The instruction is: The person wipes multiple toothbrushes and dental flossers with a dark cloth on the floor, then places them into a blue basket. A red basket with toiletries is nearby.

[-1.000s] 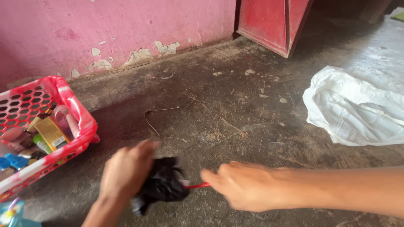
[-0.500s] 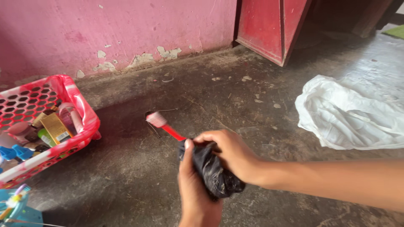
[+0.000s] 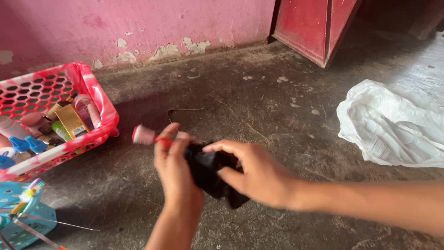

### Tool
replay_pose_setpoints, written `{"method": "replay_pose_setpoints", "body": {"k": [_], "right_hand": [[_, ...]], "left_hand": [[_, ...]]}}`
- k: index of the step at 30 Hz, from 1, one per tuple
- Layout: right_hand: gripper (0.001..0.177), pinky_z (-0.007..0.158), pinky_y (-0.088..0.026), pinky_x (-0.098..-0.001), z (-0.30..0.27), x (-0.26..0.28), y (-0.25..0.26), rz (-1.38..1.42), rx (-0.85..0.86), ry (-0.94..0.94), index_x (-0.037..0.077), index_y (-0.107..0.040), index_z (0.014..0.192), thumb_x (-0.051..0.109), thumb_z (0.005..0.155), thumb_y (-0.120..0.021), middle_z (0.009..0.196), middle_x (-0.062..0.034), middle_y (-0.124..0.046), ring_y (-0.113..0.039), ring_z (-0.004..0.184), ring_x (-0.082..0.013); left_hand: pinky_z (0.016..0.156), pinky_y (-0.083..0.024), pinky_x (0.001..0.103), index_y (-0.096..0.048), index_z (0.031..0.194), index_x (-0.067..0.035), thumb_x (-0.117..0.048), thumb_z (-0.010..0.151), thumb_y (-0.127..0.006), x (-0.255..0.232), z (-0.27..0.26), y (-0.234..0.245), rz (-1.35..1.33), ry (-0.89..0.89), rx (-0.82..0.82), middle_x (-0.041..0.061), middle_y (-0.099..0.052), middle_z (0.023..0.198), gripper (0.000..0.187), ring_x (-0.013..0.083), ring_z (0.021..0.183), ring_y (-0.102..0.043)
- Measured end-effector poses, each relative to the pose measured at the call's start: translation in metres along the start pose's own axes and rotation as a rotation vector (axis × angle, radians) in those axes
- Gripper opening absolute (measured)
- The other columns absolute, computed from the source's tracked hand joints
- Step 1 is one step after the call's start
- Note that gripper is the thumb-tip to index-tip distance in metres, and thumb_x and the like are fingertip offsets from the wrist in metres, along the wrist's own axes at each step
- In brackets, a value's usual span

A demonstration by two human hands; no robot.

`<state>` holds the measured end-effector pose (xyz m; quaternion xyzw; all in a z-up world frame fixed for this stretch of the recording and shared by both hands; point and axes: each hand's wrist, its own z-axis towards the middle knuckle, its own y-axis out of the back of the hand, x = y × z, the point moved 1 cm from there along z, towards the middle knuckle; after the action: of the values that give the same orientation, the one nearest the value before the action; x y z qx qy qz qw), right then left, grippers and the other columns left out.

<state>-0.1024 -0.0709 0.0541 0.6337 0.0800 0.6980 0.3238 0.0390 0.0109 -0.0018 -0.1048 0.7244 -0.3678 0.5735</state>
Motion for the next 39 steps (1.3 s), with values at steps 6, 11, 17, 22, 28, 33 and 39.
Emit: {"method": "replay_pose_setpoints", "body": {"k": [6,11,17,22,28,33,39], "right_hand": [[0.032,0.07,-0.062,-0.0452,0.01,-0.058,0.053,0.365,-0.288,-0.199,-0.011,-0.067,0.106,0.016,0.09,-0.062,0.089,-0.0206,-0.065,-0.065,0.078,-0.0298],[0.046,0.083,-0.06,-0.041,0.018,-0.013,0.049,0.217,0.034,0.082,-0.002,-0.058,0.131,0.024,0.093,-0.061,0.11,-0.0165,-0.063,-0.067,0.099,-0.0298],[0.052,0.1,-0.053,-0.0402,0.032,0.011,-0.008,-0.071,-0.023,0.254,-0.003,-0.041,0.146,0.022,0.103,-0.055,0.127,-0.017,-0.066,-0.068,0.117,-0.0274],[0.047,0.091,-0.059,-0.0424,0.029,-0.014,-0.033,0.237,0.089,-0.157,0.002,-0.052,0.141,0.027,0.101,-0.059,0.115,-0.0145,-0.074,-0.076,0.1,-0.0301],[0.043,0.091,-0.058,-0.0386,-0.044,-0.026,-0.048,0.309,0.284,-0.061,0.002,-0.056,0.134,0.027,0.1,-0.064,0.12,-0.0164,-0.067,-0.069,0.108,-0.0234],[0.05,0.067,-0.066,-0.0377,-0.02,-0.019,0.015,0.281,0.086,-0.167,0.01,-0.054,0.136,0.044,0.098,-0.06,0.106,-0.0127,-0.067,-0.072,0.085,-0.0227],[0.029,0.094,-0.052,-0.0511,0.036,-0.013,0.016,-0.525,-0.226,0.778,0.01,-0.064,0.108,0.028,0.107,-0.041,0.107,-0.0135,-0.065,-0.067,0.104,-0.0327]], "left_hand": [[0.081,-0.062,0.045,-0.056,0.114,-0.001,-0.034,0.105,-0.047,-0.023,0.024,0.039,-0.132,0.02,-0.003,0.007,-0.062,0.092,0.035,0.0264,0.088,-0.066],[0.112,-0.044,0.04,-0.06,0.132,0.004,-0.034,0.108,-0.037,-0.009,-0.009,-0.011,-0.242,0.058,0.39,0.012,-0.069,0.128,0.05,0.0265,0.128,-0.059],[0.117,-0.032,0.04,-0.064,0.132,0.001,-0.037,0.111,-0.041,-0.034,-0.013,-0.032,0.157,-0.191,0.507,0.011,-0.056,0.152,0.049,0.0192,0.142,-0.047],[0.105,-0.052,0.042,-0.059,0.104,-0.002,-0.038,0.111,-0.038,-0.023,0.027,0.0,0.17,-0.058,0.316,0.023,-0.076,0.109,0.042,0.0317,0.107,-0.075],[0.049,-0.039,0.033,-0.054,0.101,-0.012,-0.027,0.111,-0.047,-0.067,0.107,0.065,-0.195,0.033,0.396,0.001,-0.051,0.073,0.019,0.0143,0.053,-0.046],[0.049,-0.039,0.032,-0.065,0.095,-0.01,-0.01,0.094,-0.049,-0.039,0.062,0.049,0.582,0.188,0.215,0.006,-0.057,0.069,0.016,0.0137,0.054,-0.048],[0.048,-0.039,0.044,-0.065,0.099,0.005,-0.019,0.108,-0.05,0.027,-0.026,-0.021,0.569,0.306,0.507,0.013,-0.06,0.07,0.03,0.0259,0.055,-0.052]]}}
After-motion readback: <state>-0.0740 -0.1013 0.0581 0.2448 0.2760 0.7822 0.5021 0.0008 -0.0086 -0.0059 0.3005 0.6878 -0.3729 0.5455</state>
